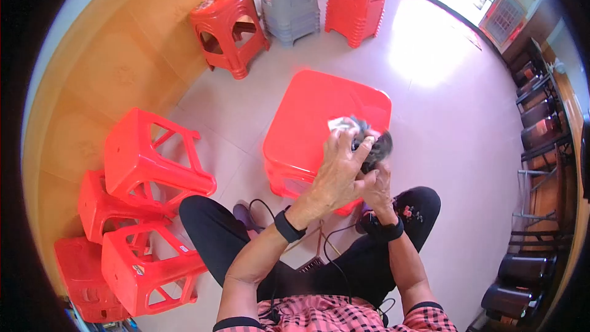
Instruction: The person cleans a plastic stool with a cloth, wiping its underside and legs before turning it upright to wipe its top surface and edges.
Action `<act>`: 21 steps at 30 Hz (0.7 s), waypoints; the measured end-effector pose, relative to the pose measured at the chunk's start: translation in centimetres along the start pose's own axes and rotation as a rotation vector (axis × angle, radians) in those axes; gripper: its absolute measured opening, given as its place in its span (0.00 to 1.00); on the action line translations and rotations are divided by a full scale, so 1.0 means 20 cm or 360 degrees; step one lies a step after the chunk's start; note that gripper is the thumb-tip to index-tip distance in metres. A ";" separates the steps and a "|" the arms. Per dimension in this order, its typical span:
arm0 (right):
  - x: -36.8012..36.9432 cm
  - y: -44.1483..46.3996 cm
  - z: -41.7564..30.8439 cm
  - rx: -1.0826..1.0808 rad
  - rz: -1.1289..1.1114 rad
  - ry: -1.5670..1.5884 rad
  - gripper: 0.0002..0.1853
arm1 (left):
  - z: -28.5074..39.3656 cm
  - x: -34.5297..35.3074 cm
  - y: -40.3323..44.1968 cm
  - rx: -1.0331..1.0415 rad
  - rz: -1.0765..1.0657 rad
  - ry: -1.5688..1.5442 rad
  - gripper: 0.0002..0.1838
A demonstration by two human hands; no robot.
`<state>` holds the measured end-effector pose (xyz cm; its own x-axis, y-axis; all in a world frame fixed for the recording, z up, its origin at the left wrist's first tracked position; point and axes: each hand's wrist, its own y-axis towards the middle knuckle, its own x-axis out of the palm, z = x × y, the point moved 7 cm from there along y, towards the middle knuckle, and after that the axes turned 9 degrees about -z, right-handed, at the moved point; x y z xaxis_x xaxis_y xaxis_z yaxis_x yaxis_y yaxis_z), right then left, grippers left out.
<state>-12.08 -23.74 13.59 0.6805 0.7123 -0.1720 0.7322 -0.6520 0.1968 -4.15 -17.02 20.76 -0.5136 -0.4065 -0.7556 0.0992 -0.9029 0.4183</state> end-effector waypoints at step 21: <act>0.31 0.16 -0.17 -0.0176 -0.0027 -0.1129 0.29 | -1.05 0.02 -0.47 -0.0984 0.0958 -0.0449 0.22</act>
<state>-5.63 -20.47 16.49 0.5507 0.3570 -0.7546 0.7613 -0.5856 0.2785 12.50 -11.63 5.95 -0.4085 -0.8579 -0.3115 0.8164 -0.4961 0.2957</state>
